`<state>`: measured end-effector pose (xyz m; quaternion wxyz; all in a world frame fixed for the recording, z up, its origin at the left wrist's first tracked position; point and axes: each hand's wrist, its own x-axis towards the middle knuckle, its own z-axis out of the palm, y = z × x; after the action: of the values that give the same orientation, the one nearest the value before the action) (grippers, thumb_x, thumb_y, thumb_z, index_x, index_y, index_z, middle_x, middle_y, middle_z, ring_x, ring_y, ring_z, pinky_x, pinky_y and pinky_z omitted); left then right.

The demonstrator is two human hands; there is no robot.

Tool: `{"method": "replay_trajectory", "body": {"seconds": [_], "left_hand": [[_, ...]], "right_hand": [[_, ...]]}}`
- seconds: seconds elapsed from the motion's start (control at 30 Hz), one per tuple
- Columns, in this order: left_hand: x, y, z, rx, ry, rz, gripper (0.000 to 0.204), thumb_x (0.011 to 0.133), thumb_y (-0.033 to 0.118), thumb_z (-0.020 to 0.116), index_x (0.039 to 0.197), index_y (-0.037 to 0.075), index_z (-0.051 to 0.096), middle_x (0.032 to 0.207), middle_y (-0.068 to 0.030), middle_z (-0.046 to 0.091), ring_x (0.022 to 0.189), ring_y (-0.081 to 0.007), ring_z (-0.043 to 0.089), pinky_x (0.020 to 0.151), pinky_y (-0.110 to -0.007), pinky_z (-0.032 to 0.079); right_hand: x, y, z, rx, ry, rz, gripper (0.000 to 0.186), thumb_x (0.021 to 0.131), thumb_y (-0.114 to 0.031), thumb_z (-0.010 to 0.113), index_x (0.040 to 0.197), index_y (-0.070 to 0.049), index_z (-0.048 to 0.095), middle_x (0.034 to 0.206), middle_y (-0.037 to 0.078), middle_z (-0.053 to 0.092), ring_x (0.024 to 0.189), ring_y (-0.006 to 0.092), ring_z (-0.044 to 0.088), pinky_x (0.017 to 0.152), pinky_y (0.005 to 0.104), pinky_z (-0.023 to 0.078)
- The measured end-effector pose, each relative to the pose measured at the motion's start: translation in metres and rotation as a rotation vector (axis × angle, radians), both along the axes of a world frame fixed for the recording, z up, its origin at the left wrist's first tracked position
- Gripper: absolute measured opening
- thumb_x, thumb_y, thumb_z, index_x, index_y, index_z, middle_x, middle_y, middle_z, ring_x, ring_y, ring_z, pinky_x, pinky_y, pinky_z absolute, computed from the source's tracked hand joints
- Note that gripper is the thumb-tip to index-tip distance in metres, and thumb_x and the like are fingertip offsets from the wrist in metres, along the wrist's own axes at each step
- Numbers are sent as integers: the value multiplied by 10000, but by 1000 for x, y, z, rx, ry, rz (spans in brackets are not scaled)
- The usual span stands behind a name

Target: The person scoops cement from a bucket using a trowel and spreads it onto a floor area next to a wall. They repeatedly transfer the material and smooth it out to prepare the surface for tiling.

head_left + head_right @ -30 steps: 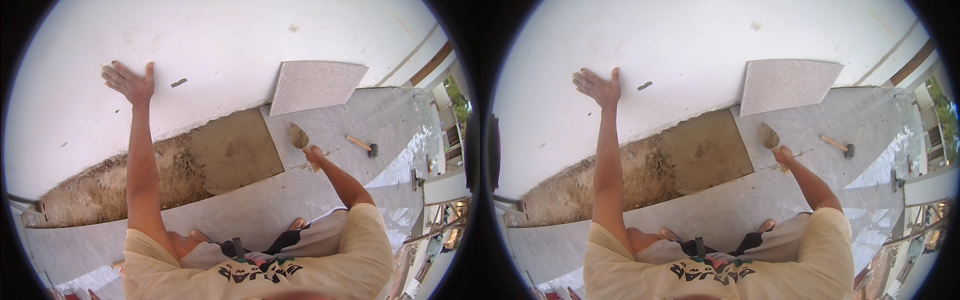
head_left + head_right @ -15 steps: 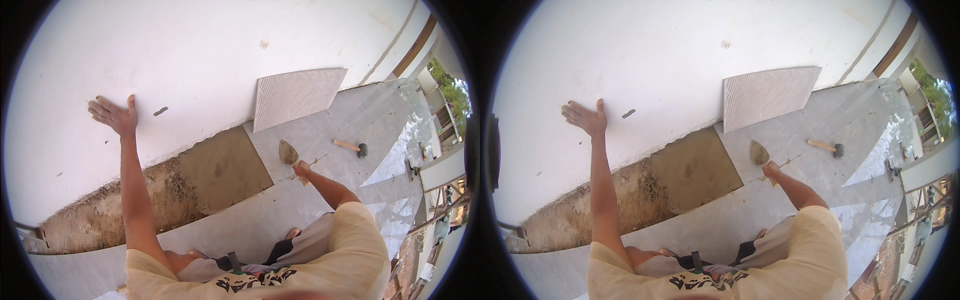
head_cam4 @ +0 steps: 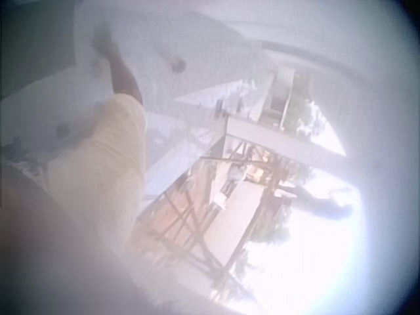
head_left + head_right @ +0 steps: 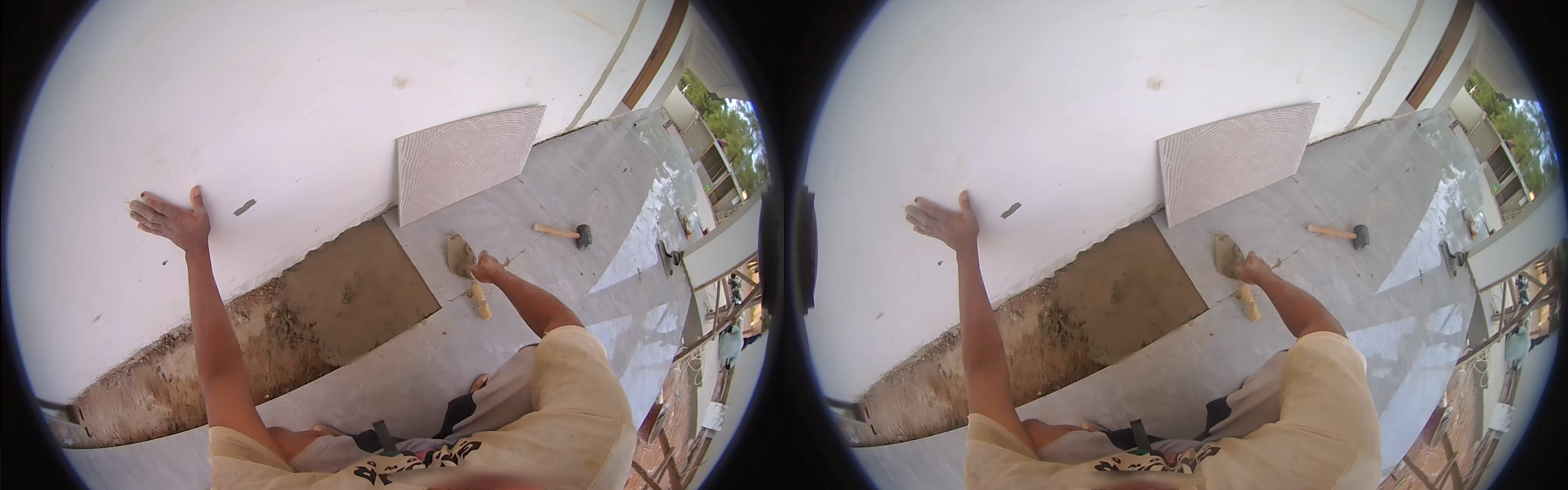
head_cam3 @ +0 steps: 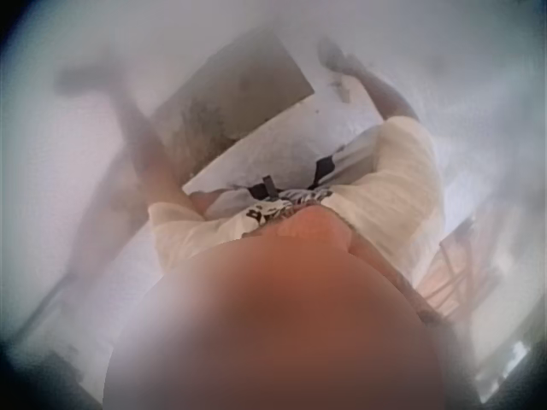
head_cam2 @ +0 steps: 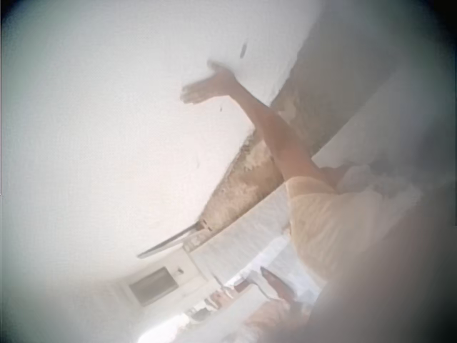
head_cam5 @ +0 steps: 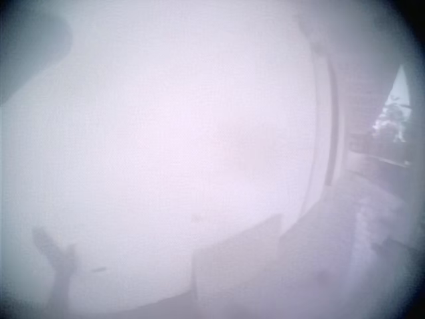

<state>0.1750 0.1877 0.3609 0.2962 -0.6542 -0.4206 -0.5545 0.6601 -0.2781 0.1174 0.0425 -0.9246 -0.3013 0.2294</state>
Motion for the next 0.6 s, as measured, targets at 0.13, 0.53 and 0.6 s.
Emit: {"method": "replay_trajectory", "body": {"seconds": [0.13,0.53,0.6], "left_hand": [[5,2,-2,-16,-11,-7,1113,917,736,478,1584,-12,-5,1628,-309,-54,1507,-510,-64,1139,-717,65],[10,-6,5,118,-11,24,1071,929,736,466,1594,9,46,1627,-299,26,1494,-520,75,1123,-713,168],[9,-8,6,103,-16,15,1076,925,738,471,1594,9,49,1627,-298,29,1495,-518,72,1128,-710,159]], "right_hand": [[23,16,52,123,93,141,422,849,-368,655,1102,-30,660,1171,250,668,1149,378,624,971,443,497],[53,-20,65,-12,-71,154,426,874,-301,591,1158,10,655,1267,244,633,1212,383,588,1027,464,476],[54,-22,62,30,-82,170,432,879,-328,613,1127,23,655,1205,262,652,1176,407,601,994,471,485]]}}
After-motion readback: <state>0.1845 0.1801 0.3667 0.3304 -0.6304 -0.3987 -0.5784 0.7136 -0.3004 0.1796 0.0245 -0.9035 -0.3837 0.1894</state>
